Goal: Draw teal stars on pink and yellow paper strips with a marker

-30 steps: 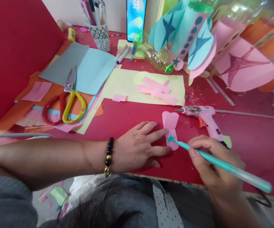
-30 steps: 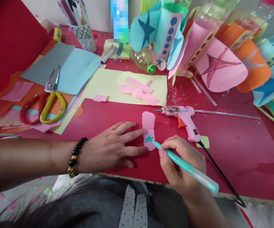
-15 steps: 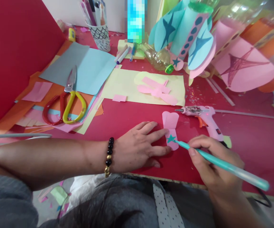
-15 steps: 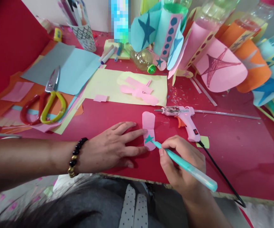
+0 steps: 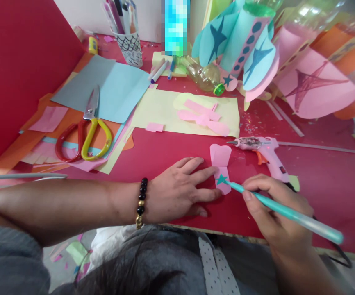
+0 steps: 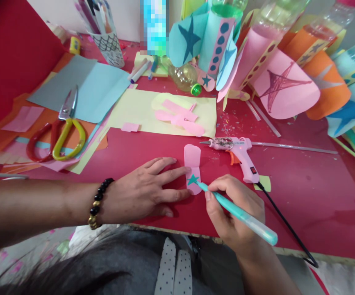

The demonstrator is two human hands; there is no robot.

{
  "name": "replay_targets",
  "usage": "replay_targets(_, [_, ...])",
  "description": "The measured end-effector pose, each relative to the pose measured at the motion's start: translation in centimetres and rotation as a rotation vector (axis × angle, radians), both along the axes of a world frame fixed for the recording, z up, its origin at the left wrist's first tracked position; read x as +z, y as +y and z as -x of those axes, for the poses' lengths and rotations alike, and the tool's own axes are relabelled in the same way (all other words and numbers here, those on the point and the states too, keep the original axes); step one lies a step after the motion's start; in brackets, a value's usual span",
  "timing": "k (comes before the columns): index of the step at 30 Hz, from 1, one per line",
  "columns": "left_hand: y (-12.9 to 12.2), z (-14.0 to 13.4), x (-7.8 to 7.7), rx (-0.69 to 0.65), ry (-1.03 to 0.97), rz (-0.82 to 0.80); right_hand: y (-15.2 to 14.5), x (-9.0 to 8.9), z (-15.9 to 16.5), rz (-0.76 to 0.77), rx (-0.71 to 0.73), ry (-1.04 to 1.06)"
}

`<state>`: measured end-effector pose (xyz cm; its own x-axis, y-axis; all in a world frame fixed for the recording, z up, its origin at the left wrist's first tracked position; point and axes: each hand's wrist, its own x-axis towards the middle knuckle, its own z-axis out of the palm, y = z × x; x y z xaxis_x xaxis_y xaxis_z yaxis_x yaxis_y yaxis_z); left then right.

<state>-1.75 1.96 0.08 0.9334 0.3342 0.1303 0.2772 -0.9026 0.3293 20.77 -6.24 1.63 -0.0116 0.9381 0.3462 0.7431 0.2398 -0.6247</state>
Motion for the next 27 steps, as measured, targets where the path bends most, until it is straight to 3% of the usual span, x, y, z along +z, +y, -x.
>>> replay_targets(27, [0.0,-0.02,0.05,-0.007,0.02,0.007,-0.05,0.08,-0.16,-0.002,0.012,0.015])
